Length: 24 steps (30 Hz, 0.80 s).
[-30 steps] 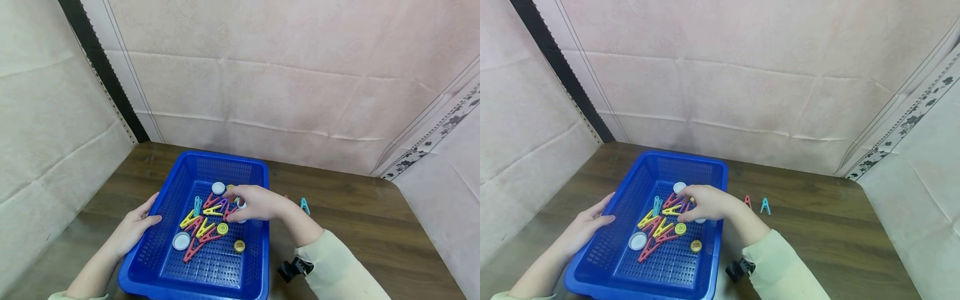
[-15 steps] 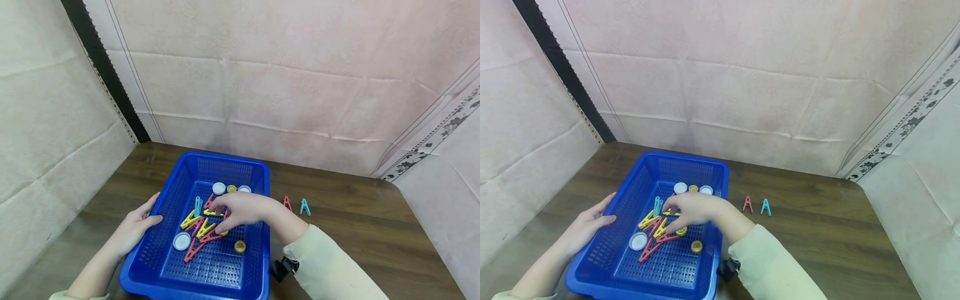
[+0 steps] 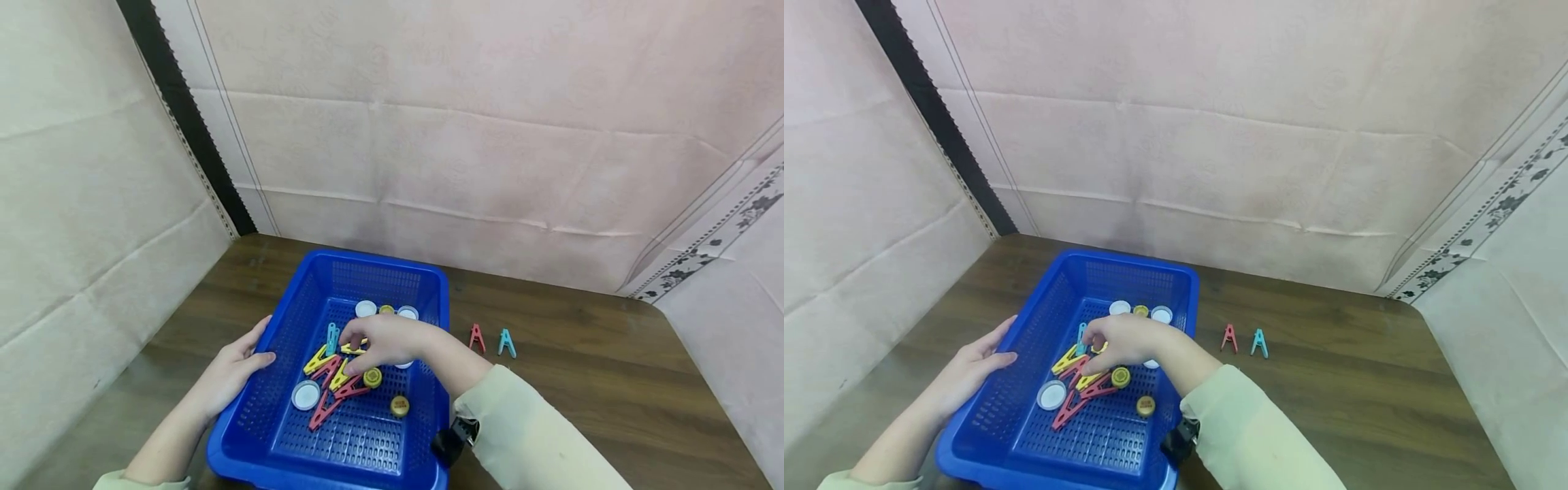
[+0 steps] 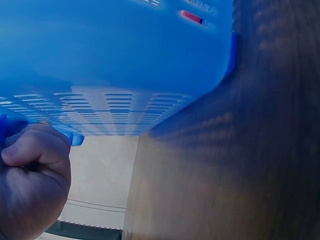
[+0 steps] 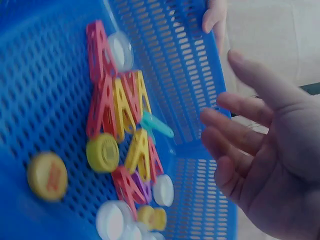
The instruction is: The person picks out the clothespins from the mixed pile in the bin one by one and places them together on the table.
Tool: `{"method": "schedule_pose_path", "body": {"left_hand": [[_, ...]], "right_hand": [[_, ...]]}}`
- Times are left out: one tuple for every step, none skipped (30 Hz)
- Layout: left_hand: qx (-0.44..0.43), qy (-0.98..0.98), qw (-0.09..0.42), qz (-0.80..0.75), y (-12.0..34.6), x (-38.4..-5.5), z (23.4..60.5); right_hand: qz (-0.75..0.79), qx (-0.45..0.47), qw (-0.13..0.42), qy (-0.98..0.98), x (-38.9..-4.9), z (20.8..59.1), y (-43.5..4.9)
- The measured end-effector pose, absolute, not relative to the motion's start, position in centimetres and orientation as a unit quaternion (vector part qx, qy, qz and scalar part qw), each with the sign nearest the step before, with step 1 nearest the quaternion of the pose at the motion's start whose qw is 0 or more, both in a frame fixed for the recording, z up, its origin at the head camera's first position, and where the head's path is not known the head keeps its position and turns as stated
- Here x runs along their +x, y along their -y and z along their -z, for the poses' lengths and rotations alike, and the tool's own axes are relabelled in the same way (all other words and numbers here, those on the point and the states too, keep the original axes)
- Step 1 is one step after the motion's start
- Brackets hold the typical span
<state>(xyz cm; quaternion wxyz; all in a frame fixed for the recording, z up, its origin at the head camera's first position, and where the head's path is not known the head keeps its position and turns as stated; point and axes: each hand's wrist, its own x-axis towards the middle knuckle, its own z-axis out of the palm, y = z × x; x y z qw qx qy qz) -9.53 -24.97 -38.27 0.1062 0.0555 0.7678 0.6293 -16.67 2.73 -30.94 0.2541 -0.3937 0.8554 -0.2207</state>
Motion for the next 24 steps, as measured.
{"method": "schedule_pose_path", "body": {"left_hand": [[0.055,-0.769,0.105,-0.629,25.0,-9.5,38.3],[0.056,-0.769,0.104,-0.628,25.0,-9.5,38.2],[0.057,-0.770,0.103,-0.627,25.0,-9.5,38.2],[0.057,-0.770,0.102,-0.627,25.0,-9.4,38.2],[0.058,-0.771,0.102,-0.626,25.0,-9.4,38.1],[0.057,-0.772,0.101,-0.625,24.9,-9.4,38.1],[0.057,-0.771,0.101,-0.626,24.8,-9.5,38.1],[0.056,-0.770,0.102,-0.627,24.7,-9.5,38.2],[0.056,-0.769,0.104,-0.629,24.6,-9.6,38.3],[0.059,-0.768,0.105,-0.629,24.5,-9.7,38.3],[0.062,-0.765,0.108,-0.632,24.4,-9.8,38.3],[0.064,-0.763,0.110,-0.634,24.2,-9.9,38.4],[0.066,-0.760,0.112,-0.637,24.1,-10.0,38.4],[0.068,-0.758,0.114,-0.639,24.0,-10.0,38.4],[0.069,-0.758,0.114,-0.639,23.9,-10.1,38.4],[0.070,-0.759,0.112,-0.637,23.9,-10.0,38.4],[0.067,-0.761,0.112,-0.636,24.0,-10.0,38.4],[0.064,-0.763,0.109,-0.634,24.1,-9.9,38.4],[0.061,-0.765,0.107,-0.632,24.2,-9.8,38.3],[0.060,-0.768,0.105,-0.629,24.4,-9.7,38.2],[0.058,-0.771,0.104,-0.625,24.5,-9.7,38.2],[0.057,-0.772,0.102,-0.625,24.7,-9.6,38.1],[0.057,-0.772,0.103,-0.625,24.8,-9.5,38.1],[0.056,-0.772,0.103,-0.625,24.9,-9.5,38.0]], "right_hand": [[0.226,-0.396,0.253,-0.853,-16.7,31.2,-2.6],[0.229,-0.395,0.254,-0.853,-16.8,31.4,-2.5],[0.233,-0.394,0.254,-0.852,-16.8,31.7,-2.3],[0.236,-0.394,0.253,-0.852,-16.9,31.8,-2.2],[0.237,-0.395,0.251,-0.851,-16.9,32.0,-2.0],[0.238,-0.398,0.249,-0.850,-17.0,32.2,-1.8],[0.238,-0.400,0.248,-0.850,-17.0,32.4,-1.7],[0.235,-0.402,0.249,-0.849,-17.1,32.5,-1.6],[0.230,-0.406,0.249,-0.849,-17.1,32.6,-1.5],[0.223,-0.408,0.250,-0.849,-17.1,32.6,-1.3],[0.212,-0.410,0.251,-0.851,-17.1,32.7,-1.3],[0.204,-0.411,0.256,-0.851,-17.1,32.7,-1.2],[0.195,-0.410,0.262,-0.852,-17.0,32.8,-1.1],[0.184,-0.413,0.267,-0.851,-17.0,32.8,-1.0],[0.175,-0.418,0.273,-0.849,-16.9,32.9,-0.9],[0.166,-0.421,0.278,-0.847,-16.8,32.9,-0.7],[0.159,-0.425,0.285,-0.844,-16.7,33.0,-0.4],[0.153,-0.429,0.294,-0.840,-16.7,33.1,-0.1],[0.147,-0.433,0.302,-0.837,-16.6,33.2,0.2],[0.142,-0.437,0.308,-0.833,-16.5,33.3,0.6],[0.138,-0.440,0.315,-0.830,-16.5,33.5,0.9],[0.133,-0.440,0.319,-0.829,-16.4,33.7,1.2],[0.129,-0.444,0.323,-0.826,-16.3,33.9,1.5],[0.125,-0.446,0.327,-0.824,-16.2,34.1,1.8]]}}
